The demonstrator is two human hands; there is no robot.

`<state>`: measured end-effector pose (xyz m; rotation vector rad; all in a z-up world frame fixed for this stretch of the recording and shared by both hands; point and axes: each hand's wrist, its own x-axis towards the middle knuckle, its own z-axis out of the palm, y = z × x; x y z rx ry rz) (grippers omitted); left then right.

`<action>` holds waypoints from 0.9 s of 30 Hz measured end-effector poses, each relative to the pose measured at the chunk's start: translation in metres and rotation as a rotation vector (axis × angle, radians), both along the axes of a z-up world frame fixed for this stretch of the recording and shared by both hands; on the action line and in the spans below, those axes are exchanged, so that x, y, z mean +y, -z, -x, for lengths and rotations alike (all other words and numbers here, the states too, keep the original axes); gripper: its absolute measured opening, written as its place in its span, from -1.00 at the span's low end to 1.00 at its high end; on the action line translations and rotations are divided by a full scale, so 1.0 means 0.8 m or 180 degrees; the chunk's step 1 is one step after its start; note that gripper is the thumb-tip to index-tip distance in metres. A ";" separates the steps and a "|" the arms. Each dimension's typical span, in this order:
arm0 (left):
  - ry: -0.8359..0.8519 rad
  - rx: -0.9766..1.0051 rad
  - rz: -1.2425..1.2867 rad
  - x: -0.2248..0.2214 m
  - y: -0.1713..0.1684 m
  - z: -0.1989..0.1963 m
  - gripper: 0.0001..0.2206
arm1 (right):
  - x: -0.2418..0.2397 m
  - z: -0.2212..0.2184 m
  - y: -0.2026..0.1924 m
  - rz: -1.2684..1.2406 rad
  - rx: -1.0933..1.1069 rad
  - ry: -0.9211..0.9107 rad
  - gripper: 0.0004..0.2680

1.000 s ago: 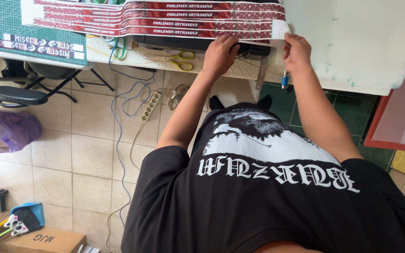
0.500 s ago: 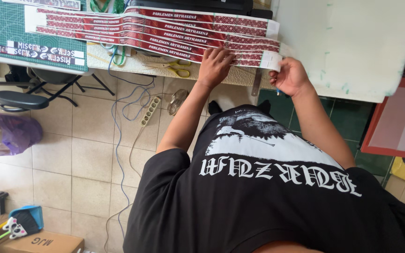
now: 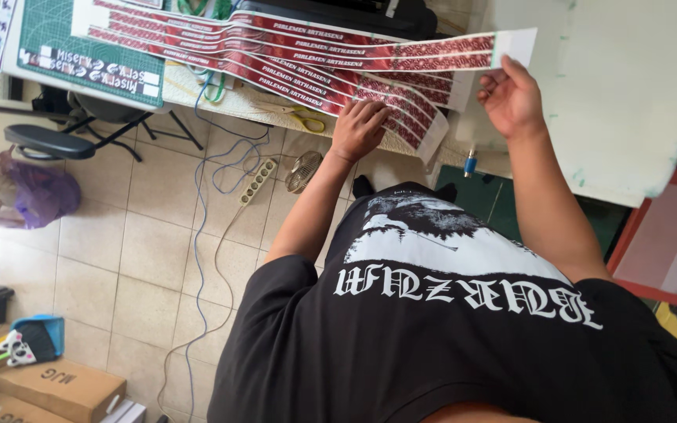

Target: The person places a sheet of printed material onto a heat press, closes the press, and waits for the cycle to complete. They then open the press, remove the sheet, and peel off a backing layer to reveal the transferred design.

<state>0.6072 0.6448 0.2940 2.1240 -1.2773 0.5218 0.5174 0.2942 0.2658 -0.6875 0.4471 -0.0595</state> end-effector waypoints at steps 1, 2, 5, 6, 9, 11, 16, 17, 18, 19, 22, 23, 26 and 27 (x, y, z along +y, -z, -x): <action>-0.0047 0.0040 -0.0013 0.002 0.000 0.003 -0.69 | 0.000 0.005 0.001 -0.0036 -0.0030 -0.0037 -0.90; -0.0084 0.0050 0.0011 0.002 -0.001 0.005 -0.68 | -0.004 0.008 0.003 -0.0067 -0.0057 -0.0067 -0.89; -0.0174 0.0078 0.0094 0.000 -0.008 0.011 -0.66 | -0.012 0.008 0.030 -0.0220 0.0166 0.0170 -0.89; -0.0183 0.0078 0.0132 -0.001 -0.012 0.013 -0.66 | -0.015 0.008 0.043 -0.0018 0.0562 0.0155 -0.86; -0.0175 -0.0025 0.0320 -0.007 -0.023 0.020 -0.68 | -0.018 0.010 0.081 0.0981 0.1620 0.0277 -0.72; -0.0163 -0.0077 0.0483 -0.013 -0.034 0.018 -0.70 | -0.007 0.021 0.101 0.2189 0.2087 0.0622 -0.58; -0.0325 0.0077 0.0789 -0.017 -0.073 -0.003 -0.78 | 0.050 0.029 0.113 0.3558 0.0822 0.0770 -0.61; -0.0384 0.0057 0.0797 -0.013 -0.086 -0.013 -0.78 | 0.061 0.026 0.104 0.4016 0.0256 0.0863 -0.65; -0.0435 0.0039 0.0807 -0.007 -0.103 -0.026 -0.77 | 0.072 0.023 0.091 0.3870 -0.0247 0.0604 -0.66; -0.0487 0.0021 0.0816 -0.005 -0.120 -0.035 -0.76 | 0.087 0.017 0.076 0.3707 -0.0743 0.0346 -0.66; -0.0043 -0.0057 0.0896 -0.007 -0.176 -0.042 -0.72 | 0.136 -0.009 0.013 0.2585 -0.1086 -0.0385 -0.62; 0.0075 0.0025 0.0832 -0.010 -0.192 -0.037 -0.72 | 0.151 -0.016 -0.011 0.2117 -0.1005 -0.0621 -0.60; 0.0331 0.0237 0.0663 -0.022 -0.228 -0.013 -0.72 | 0.166 -0.041 -0.086 0.1930 -0.1739 -0.0402 -0.48; 0.0343 0.0283 0.0619 -0.023 -0.237 -0.007 -0.72 | 0.166 -0.048 -0.108 0.1361 -0.1545 -0.0275 -0.52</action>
